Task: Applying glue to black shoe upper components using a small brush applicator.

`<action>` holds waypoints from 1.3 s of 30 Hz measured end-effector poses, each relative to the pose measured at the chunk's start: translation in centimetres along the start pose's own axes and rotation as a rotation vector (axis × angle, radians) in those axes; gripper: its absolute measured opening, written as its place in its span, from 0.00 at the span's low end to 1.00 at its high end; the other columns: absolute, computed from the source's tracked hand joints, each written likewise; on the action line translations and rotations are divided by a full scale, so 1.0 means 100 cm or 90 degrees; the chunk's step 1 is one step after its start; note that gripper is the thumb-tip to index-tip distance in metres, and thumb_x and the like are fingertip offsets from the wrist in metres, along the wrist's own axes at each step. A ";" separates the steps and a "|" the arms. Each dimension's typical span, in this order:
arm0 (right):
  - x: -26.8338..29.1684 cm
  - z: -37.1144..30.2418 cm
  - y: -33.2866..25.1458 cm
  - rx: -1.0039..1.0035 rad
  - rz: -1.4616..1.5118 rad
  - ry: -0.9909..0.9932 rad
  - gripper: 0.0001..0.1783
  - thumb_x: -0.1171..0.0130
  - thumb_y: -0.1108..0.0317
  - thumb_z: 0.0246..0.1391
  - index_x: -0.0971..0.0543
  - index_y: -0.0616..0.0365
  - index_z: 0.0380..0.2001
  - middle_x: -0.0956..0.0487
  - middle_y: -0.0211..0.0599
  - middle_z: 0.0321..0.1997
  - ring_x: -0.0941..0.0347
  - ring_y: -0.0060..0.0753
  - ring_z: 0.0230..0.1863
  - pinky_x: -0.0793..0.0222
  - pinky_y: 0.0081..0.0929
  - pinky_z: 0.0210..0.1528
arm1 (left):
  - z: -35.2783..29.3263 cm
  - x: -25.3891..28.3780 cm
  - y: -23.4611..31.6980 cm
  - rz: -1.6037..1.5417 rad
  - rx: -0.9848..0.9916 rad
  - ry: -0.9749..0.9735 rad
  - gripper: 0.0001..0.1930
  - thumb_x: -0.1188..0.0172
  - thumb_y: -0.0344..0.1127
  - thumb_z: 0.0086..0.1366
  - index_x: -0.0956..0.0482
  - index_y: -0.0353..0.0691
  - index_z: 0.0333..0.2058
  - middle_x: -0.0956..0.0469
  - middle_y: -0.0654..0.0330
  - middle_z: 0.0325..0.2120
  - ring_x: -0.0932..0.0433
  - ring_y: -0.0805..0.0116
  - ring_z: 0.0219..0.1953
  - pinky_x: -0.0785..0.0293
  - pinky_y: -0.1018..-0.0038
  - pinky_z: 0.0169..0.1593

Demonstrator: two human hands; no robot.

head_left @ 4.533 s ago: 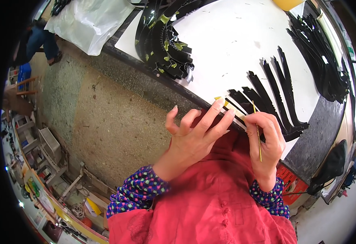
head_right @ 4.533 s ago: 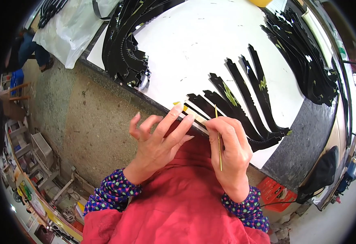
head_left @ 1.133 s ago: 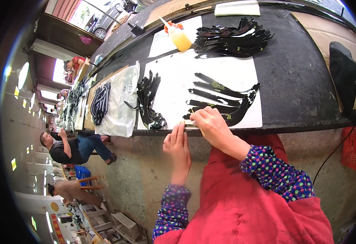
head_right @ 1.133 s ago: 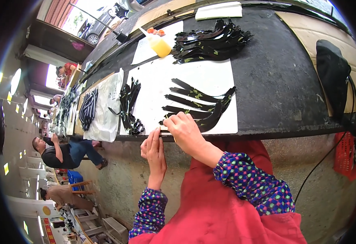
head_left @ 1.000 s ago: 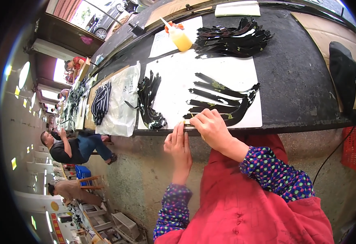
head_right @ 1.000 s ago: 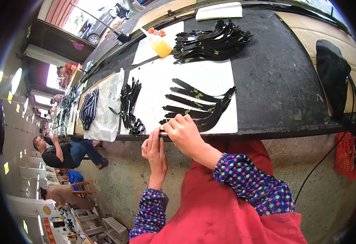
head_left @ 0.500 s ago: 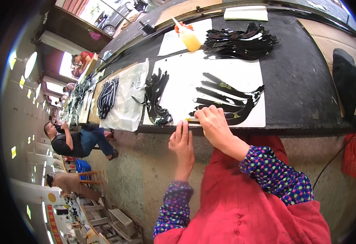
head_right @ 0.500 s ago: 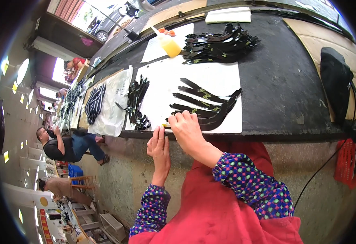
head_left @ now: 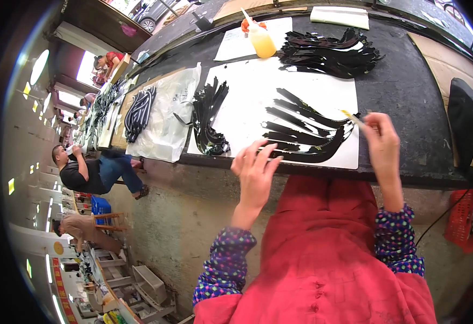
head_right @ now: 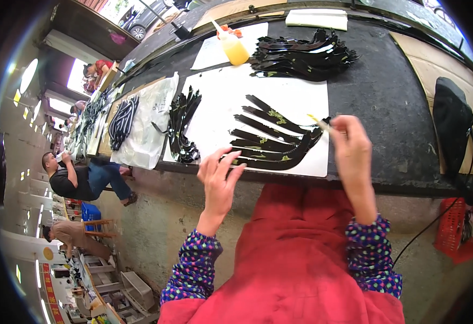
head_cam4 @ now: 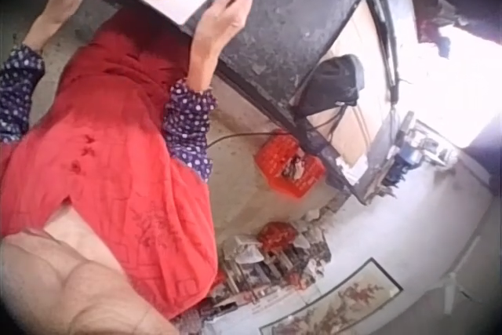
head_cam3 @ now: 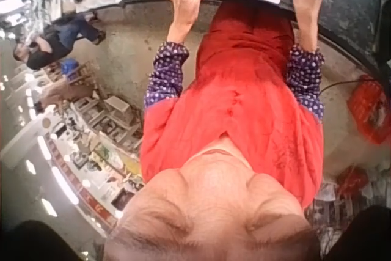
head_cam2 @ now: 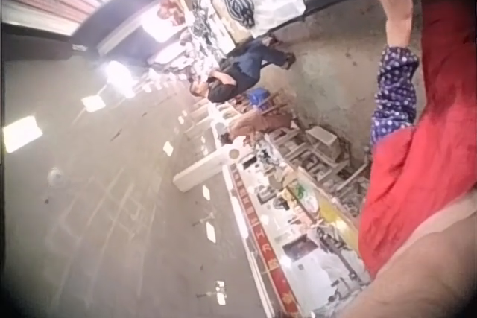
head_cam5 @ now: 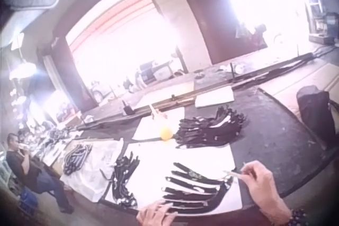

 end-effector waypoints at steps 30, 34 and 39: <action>-0.056 0.010 -0.018 0.201 -0.082 -0.129 0.07 0.35 0.67 0.55 0.21 0.53 0.37 0.20 0.34 0.39 0.26 0.41 0.48 0.37 0.38 0.52 | 0.067 -0.087 0.074 0.003 -0.214 -0.531 0.14 0.31 0.43 0.58 0.18 0.42 0.38 0.21 0.59 0.40 0.26 0.61 0.48 0.44 0.58 0.56; -0.066 0.012 -0.029 0.181 -0.185 -0.191 0.14 0.31 0.61 0.51 0.21 0.54 0.37 0.22 0.34 0.39 0.28 0.41 0.48 0.38 0.40 0.51 | 0.066 -0.087 0.078 0.008 -0.200 -0.544 0.12 0.33 0.41 0.60 0.19 0.41 0.38 0.19 0.58 0.36 0.24 0.60 0.47 0.43 0.58 0.55; -0.075 0.020 -0.036 0.181 -0.284 -0.259 0.18 0.27 0.60 0.46 0.22 0.57 0.36 0.21 0.39 0.40 0.27 0.45 0.50 0.36 0.42 0.51 | 0.065 -0.091 0.080 0.010 -0.188 -0.594 0.10 0.34 0.39 0.62 0.20 0.40 0.37 0.18 0.56 0.30 0.19 0.55 0.41 0.42 0.55 0.55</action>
Point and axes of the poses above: each hand's wrist, its own z-axis towards the middle knuckle, its own x-axis out of the back of the hand, y = z × x, the point moved 9 cm from there along z, towards the middle knuckle
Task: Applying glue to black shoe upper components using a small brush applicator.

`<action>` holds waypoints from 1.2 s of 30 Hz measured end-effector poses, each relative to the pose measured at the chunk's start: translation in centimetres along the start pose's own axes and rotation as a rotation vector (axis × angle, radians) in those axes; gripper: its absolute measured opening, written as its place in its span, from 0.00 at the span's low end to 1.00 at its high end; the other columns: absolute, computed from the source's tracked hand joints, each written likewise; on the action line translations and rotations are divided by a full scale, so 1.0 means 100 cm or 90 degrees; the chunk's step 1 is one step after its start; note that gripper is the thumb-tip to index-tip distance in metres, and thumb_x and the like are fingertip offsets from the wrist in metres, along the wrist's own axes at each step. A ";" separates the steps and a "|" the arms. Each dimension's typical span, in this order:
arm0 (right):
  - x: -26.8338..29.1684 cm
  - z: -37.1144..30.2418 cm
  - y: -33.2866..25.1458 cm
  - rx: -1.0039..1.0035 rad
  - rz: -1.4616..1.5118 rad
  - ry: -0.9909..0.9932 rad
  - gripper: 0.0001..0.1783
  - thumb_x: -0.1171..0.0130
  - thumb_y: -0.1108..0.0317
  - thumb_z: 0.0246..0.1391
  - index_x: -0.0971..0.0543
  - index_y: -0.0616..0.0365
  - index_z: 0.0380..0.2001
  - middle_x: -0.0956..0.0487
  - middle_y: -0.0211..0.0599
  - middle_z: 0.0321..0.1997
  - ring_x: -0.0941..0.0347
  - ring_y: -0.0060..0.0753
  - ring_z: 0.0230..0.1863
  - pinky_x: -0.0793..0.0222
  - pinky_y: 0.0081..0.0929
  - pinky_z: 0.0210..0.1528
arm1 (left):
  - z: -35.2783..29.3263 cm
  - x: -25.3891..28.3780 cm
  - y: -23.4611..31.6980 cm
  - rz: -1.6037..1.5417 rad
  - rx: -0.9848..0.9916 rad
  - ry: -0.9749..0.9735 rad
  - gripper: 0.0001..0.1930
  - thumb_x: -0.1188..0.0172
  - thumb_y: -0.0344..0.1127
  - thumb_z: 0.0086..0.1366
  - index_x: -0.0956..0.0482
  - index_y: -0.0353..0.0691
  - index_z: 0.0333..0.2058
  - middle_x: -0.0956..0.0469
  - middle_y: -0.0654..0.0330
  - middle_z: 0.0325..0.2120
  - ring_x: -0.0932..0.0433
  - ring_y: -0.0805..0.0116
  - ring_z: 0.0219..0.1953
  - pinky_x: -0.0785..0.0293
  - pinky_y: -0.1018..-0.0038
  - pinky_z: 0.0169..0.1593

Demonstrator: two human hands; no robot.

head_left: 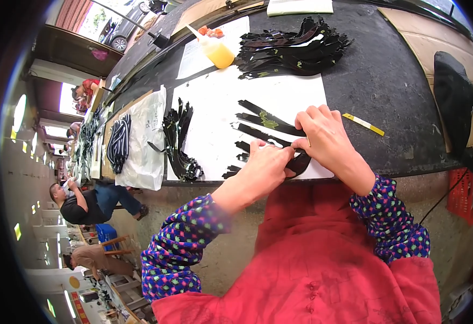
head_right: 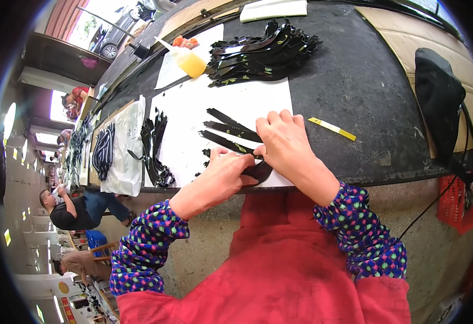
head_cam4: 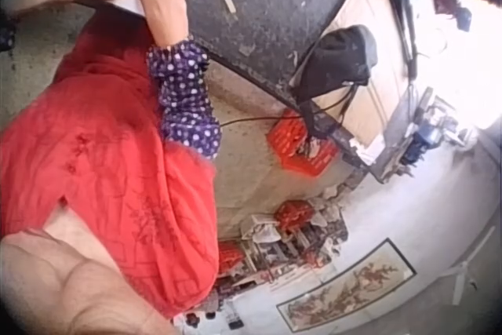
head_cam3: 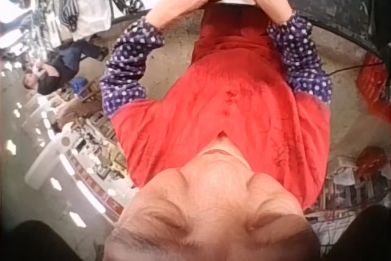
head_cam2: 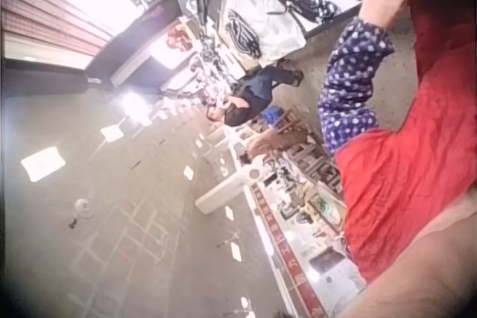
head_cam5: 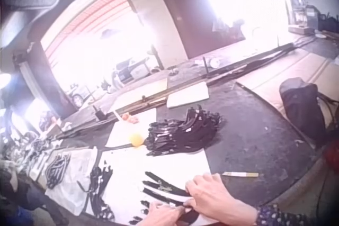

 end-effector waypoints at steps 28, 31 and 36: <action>0.046 -0.036 0.059 -0.085 0.257 0.375 0.04 0.40 0.77 0.60 0.23 0.61 0.37 0.21 0.41 0.36 0.23 0.42 0.38 0.28 0.33 0.41 | 0.052 0.031 -0.005 -0.041 -0.122 0.063 0.35 0.22 0.43 0.47 0.31 0.47 0.52 0.27 0.62 0.44 0.30 0.58 0.55 0.48 0.40 0.64; 0.050 -0.038 0.054 -0.057 0.201 0.404 0.04 0.39 0.77 0.59 0.23 0.61 0.37 0.21 0.41 0.36 0.23 0.42 0.39 0.28 0.32 0.41 | 0.054 0.018 -0.007 -0.025 -0.091 0.029 0.24 0.25 0.42 0.49 0.25 0.46 0.43 0.26 0.63 0.40 0.30 0.59 0.52 0.48 0.47 0.63; 0.045 -0.041 0.058 -0.100 0.240 0.379 0.04 0.39 0.78 0.59 0.22 0.61 0.37 0.20 0.40 0.36 0.22 0.40 0.37 0.27 0.30 0.41 | 0.044 0.019 0.006 0.032 -0.134 0.094 0.15 0.29 0.34 0.54 0.24 0.43 0.38 0.24 0.59 0.34 0.25 0.58 0.46 0.41 0.56 0.59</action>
Point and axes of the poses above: each hand's wrist, its own z-axis towards the middle knuckle, its own x-axis out of the back of the hand, y = z × x, the point moved 9 cm from there along z, towards the middle knuckle
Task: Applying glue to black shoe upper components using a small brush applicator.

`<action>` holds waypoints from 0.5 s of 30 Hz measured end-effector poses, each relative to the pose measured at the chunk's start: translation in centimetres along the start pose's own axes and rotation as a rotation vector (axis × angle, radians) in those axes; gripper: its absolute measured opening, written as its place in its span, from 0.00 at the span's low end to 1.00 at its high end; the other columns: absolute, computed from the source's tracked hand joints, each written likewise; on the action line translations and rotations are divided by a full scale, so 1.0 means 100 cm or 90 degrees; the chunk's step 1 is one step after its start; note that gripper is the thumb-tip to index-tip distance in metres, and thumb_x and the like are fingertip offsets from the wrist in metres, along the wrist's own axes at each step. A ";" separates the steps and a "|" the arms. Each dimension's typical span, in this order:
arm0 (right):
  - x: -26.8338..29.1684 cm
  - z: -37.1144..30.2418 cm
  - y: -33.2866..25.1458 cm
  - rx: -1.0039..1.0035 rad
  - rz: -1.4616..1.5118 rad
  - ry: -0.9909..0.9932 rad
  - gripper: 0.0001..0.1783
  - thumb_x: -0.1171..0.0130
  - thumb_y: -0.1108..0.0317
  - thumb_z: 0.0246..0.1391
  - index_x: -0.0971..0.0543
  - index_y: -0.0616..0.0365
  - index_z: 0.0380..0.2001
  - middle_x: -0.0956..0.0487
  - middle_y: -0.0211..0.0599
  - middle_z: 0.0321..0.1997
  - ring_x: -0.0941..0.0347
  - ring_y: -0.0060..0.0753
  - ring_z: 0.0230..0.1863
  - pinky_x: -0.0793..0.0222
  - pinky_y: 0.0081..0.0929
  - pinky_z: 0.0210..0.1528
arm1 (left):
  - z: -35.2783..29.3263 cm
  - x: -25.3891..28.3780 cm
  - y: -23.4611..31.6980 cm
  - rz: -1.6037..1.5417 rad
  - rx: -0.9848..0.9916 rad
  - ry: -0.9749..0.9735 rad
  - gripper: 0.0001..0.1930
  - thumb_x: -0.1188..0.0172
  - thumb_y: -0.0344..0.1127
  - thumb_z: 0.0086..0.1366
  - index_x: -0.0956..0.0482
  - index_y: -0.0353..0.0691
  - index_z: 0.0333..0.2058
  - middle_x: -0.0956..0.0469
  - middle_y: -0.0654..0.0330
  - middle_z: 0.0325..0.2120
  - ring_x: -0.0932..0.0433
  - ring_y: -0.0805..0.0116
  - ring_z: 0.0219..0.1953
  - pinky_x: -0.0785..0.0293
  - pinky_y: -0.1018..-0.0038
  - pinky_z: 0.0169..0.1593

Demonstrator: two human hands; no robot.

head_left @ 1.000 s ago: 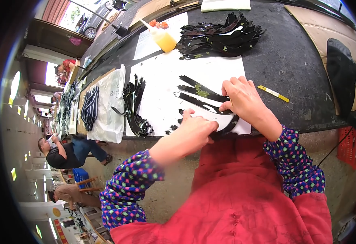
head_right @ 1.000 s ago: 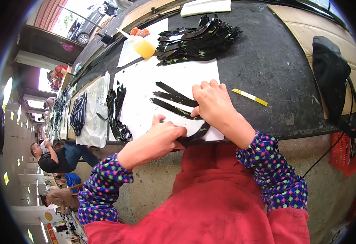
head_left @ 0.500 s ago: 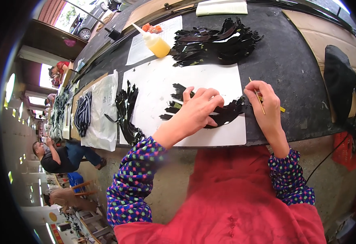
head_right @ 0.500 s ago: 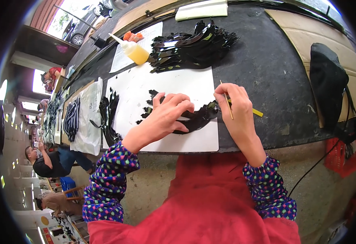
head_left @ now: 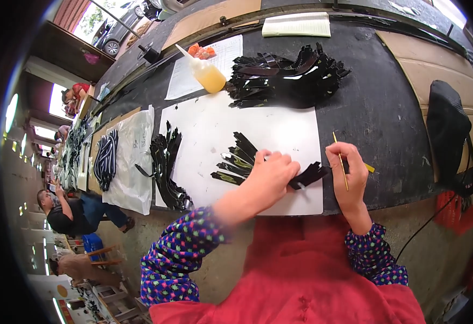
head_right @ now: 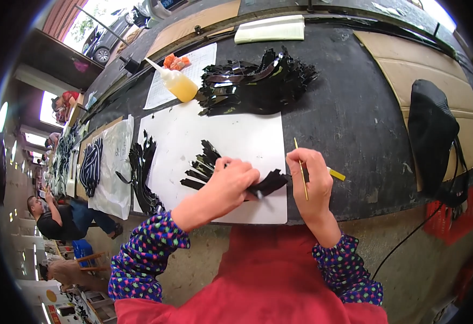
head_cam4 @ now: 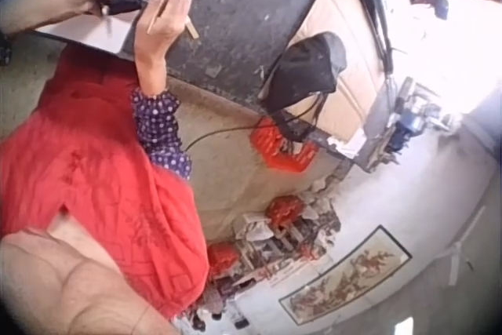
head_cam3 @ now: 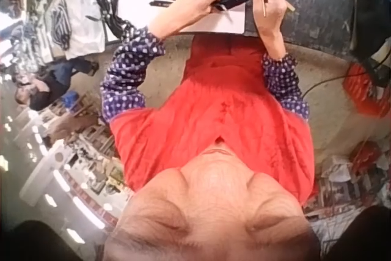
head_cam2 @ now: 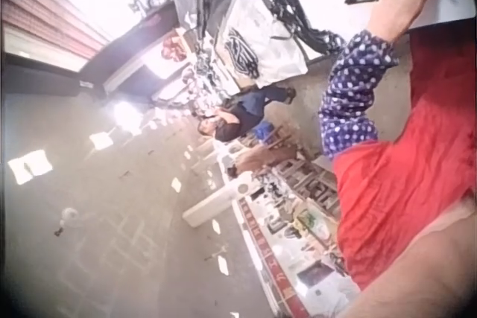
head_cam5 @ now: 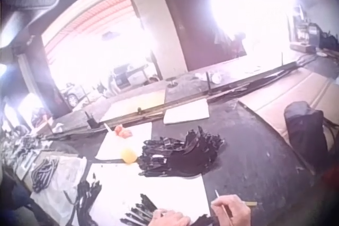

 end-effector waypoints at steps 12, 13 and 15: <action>-0.003 0.006 -0.005 0.043 0.016 -0.042 0.07 0.38 0.82 0.56 0.22 0.62 0.37 0.20 0.42 0.36 0.21 0.41 0.37 0.25 0.30 0.41 | 0.044 0.155 -0.099 -0.162 0.160 0.074 0.16 0.27 0.30 0.51 0.24 0.36 0.36 0.22 0.55 0.29 0.23 0.61 0.34 0.27 0.69 0.42; -0.005 0.006 -0.006 0.050 0.020 -0.050 0.07 0.38 0.82 0.56 0.22 0.62 0.37 0.20 0.42 0.36 0.21 0.41 0.37 0.25 0.30 0.41 | 0.062 0.165 -0.099 -0.072 0.123 0.053 0.18 0.27 0.32 0.51 0.24 0.35 0.38 0.21 0.55 0.30 0.23 0.58 0.35 0.27 0.67 0.43; -0.010 0.007 -0.014 0.046 0.032 -0.061 0.07 0.38 0.83 0.55 0.22 0.63 0.37 0.20 0.43 0.36 0.21 0.42 0.37 0.25 0.30 0.42 | 0.088 0.169 -0.098 -0.068 0.045 0.043 0.19 0.26 0.34 0.49 0.22 0.37 0.38 0.18 0.53 0.34 0.19 0.51 0.42 0.26 0.63 0.44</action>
Point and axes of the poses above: each hand's wrist, its own z-axis towards the middle knuckle, its own x-axis out of the back of the hand, y = z × x, the point moved 9 cm from there along z, towards the middle knuckle
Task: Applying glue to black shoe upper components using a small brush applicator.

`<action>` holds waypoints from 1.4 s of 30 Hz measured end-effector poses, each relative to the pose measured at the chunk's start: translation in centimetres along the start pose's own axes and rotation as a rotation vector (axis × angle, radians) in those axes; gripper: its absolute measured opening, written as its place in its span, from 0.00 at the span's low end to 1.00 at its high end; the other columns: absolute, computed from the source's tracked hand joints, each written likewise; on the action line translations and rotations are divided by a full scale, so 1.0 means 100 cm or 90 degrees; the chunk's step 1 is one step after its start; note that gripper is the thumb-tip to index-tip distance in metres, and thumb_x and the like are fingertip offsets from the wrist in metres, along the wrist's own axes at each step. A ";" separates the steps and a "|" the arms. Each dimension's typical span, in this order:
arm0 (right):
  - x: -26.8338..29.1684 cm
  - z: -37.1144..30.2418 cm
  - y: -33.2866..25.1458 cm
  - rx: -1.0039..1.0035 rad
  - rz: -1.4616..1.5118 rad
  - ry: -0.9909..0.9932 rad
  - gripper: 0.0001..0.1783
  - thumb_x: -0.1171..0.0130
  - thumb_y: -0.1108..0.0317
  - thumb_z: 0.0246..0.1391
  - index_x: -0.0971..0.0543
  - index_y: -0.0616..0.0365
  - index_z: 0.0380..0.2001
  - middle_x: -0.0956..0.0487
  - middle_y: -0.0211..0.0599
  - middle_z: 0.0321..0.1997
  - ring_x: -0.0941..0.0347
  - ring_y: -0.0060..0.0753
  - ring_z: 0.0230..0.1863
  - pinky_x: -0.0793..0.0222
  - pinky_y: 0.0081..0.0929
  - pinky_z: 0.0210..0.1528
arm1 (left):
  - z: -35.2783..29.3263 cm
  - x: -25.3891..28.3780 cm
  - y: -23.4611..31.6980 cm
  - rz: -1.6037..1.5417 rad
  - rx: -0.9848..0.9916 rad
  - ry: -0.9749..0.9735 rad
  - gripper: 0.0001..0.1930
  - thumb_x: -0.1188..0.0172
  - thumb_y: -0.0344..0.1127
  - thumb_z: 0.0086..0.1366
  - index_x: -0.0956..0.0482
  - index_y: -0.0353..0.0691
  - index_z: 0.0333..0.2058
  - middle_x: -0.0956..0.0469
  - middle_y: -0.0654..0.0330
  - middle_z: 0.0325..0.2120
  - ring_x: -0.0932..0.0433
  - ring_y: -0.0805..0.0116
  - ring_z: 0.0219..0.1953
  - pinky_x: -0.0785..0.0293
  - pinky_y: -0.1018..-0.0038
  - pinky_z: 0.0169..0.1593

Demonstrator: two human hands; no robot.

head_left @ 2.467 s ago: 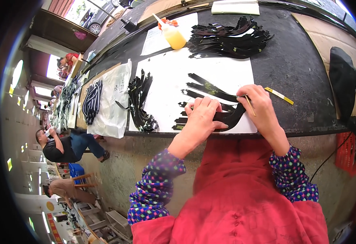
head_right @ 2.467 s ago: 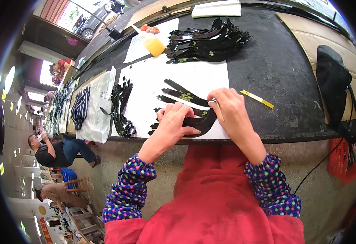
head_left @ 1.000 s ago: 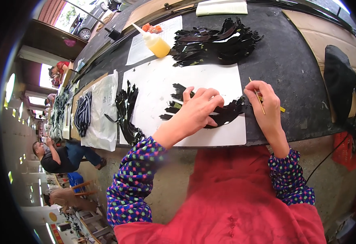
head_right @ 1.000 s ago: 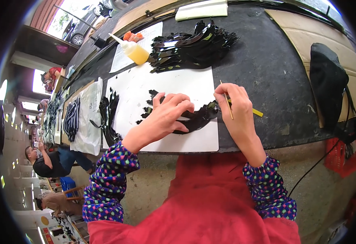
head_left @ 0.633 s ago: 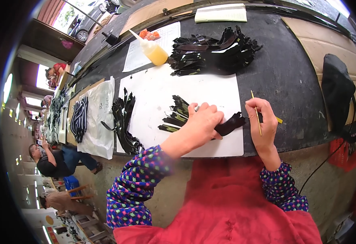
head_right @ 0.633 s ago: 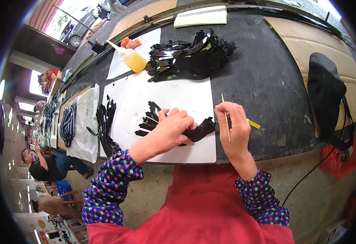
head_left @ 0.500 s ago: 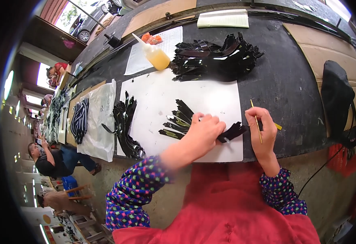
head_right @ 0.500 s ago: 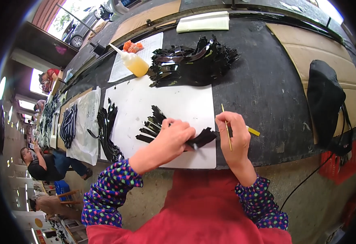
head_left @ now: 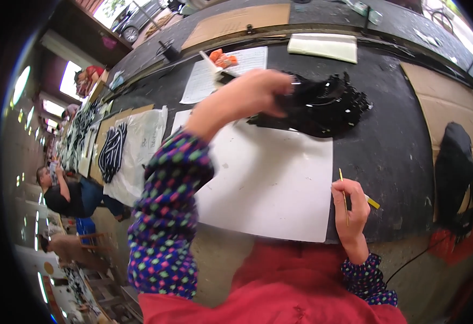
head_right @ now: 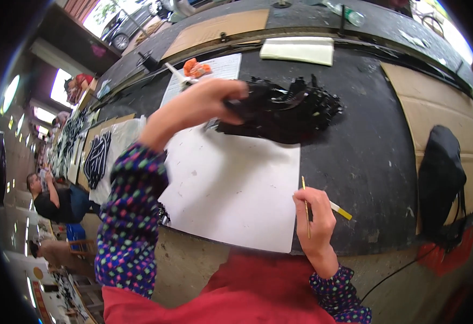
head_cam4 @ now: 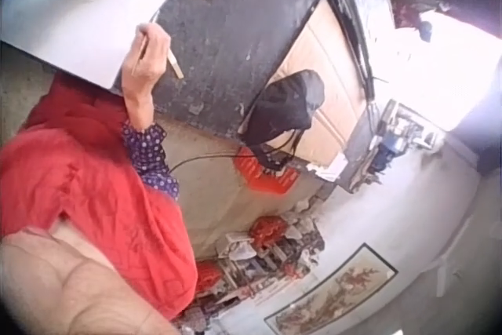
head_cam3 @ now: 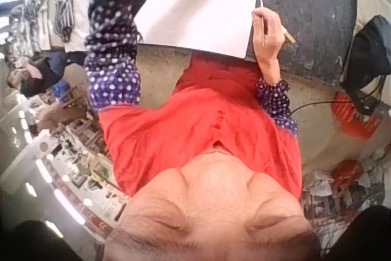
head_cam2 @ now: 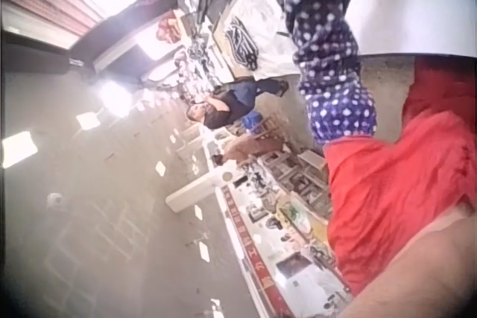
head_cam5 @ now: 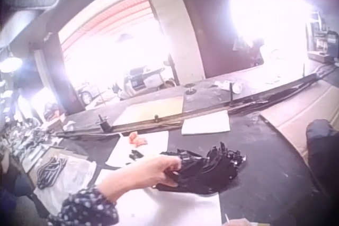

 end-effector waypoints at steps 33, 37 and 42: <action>-0.282 -0.027 -0.119 -0.128 0.223 -0.504 0.15 0.38 0.79 0.57 0.27 0.63 0.47 0.24 0.48 0.43 0.23 0.46 0.40 0.25 0.35 0.42 | -0.365 -0.065 -0.177 -0.065 0.641 0.593 0.29 0.22 0.43 0.51 0.25 0.37 0.46 0.26 0.53 0.36 0.29 0.57 0.45 0.29 0.65 0.51; -0.329 -0.042 -0.125 -0.065 0.181 -0.496 0.23 0.37 0.74 0.60 0.33 0.62 0.55 0.26 0.49 0.48 0.23 0.42 0.43 0.25 0.34 0.45 | -0.378 -0.084 -0.173 -0.159 0.670 0.507 0.27 0.23 0.42 0.53 0.27 0.35 0.45 0.24 0.58 0.27 0.25 0.66 0.29 0.26 0.69 0.35; -0.322 -0.041 -0.133 -0.007 0.137 -0.442 0.21 0.38 0.77 0.59 0.31 0.62 0.53 0.27 0.47 0.50 0.24 0.42 0.44 0.26 0.35 0.45 | -0.353 -0.096 -0.160 -0.377 0.657 0.490 0.25 0.25 0.39 0.57 0.26 0.36 0.48 0.21 0.62 0.26 0.25 0.78 0.28 0.27 0.76 0.32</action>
Point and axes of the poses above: each hand's wrist, its own z-axis towards the middle knuckle, its own x-axis out of the back of the hand, y = z × x, the point moved 9 cm from there along z, towards the middle knuckle
